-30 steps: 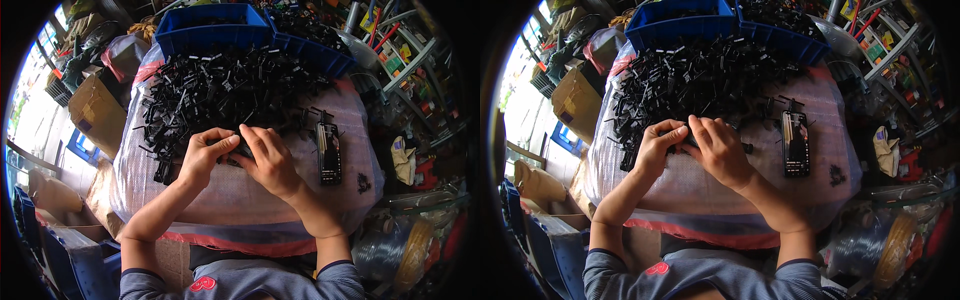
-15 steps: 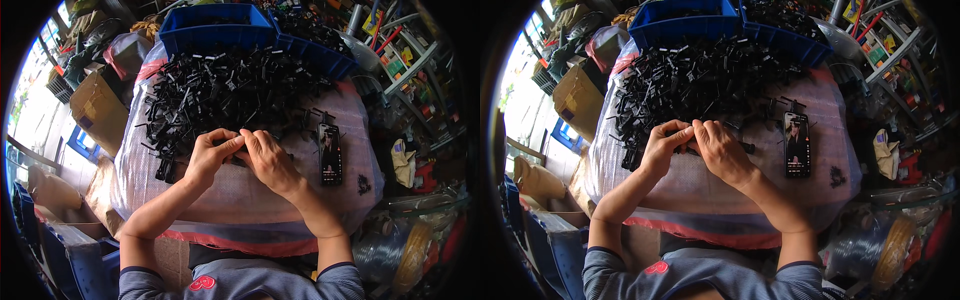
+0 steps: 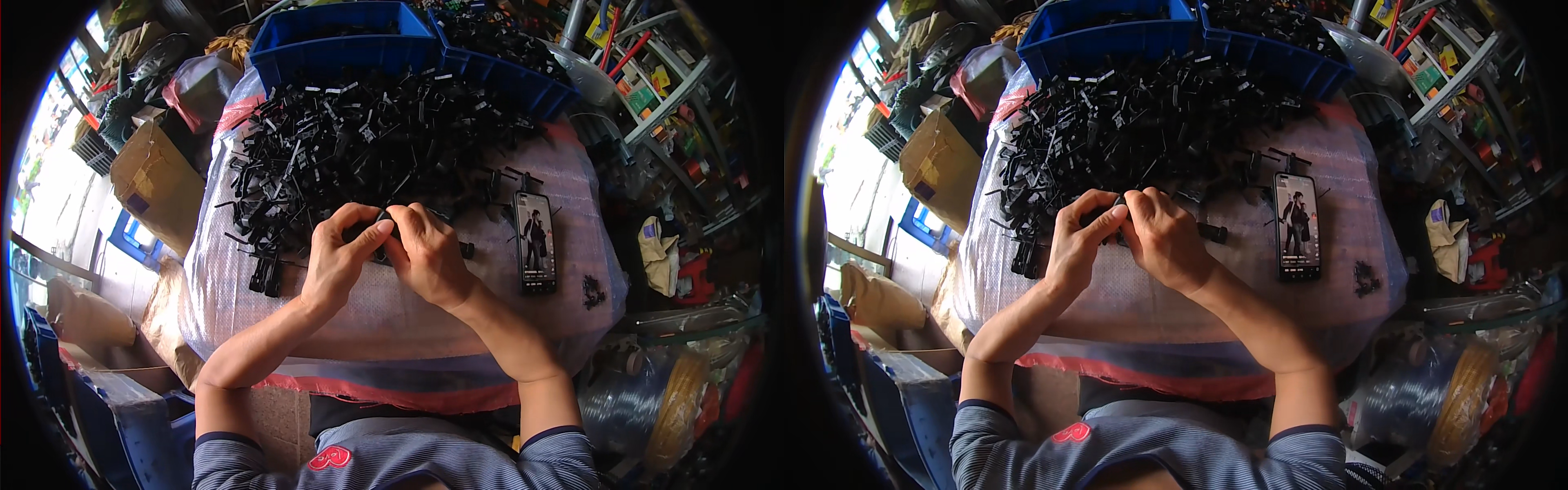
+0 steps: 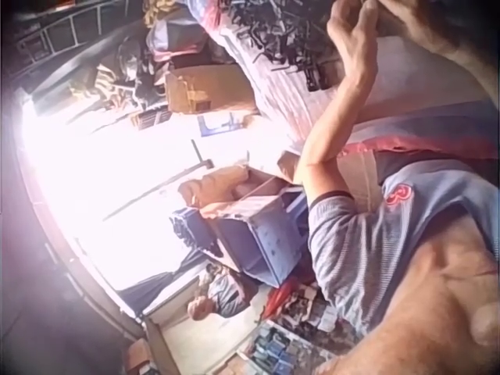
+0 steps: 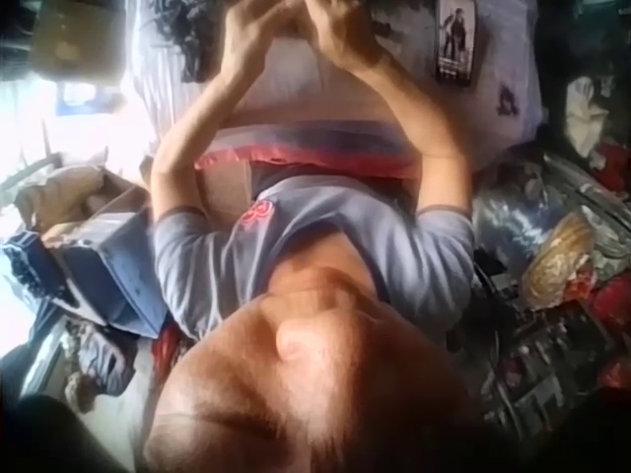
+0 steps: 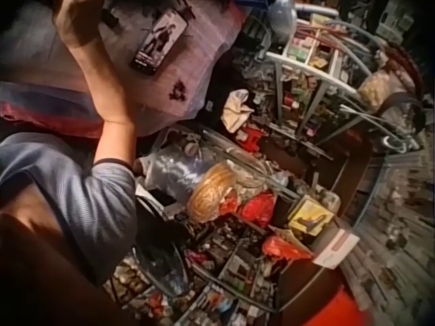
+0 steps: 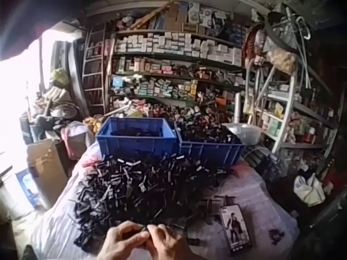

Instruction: The recorder is manually assembling small black plastic components at a workstation.

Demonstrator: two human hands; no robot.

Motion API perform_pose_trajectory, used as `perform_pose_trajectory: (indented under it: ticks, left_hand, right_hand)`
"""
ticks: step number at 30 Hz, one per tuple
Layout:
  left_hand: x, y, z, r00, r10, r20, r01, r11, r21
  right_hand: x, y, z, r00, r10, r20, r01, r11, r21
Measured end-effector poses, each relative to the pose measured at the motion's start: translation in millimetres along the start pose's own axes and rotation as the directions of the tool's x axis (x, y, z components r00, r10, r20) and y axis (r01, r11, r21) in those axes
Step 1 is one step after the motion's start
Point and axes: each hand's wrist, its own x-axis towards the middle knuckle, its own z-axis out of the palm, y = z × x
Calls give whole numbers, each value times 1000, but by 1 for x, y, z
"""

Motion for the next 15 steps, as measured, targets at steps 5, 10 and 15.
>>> perform_pose_trajectory:
  ticks: [5,10,15]
  left_hand:
    - [-3,7,0,999,11,-31,-10,1000,27]
    - [7,2,-9,999,-24,33,32,969,-245]
    - [32,1,-38,995,-82,61,101,724,-682]
  right_hand:
    - [2,-1,4,998,-48,-32,47,998,-45]
    - [16,11,-6,991,-93,93,94,996,0]
    - [12,18,-35,971,239,28,-240,955,176]
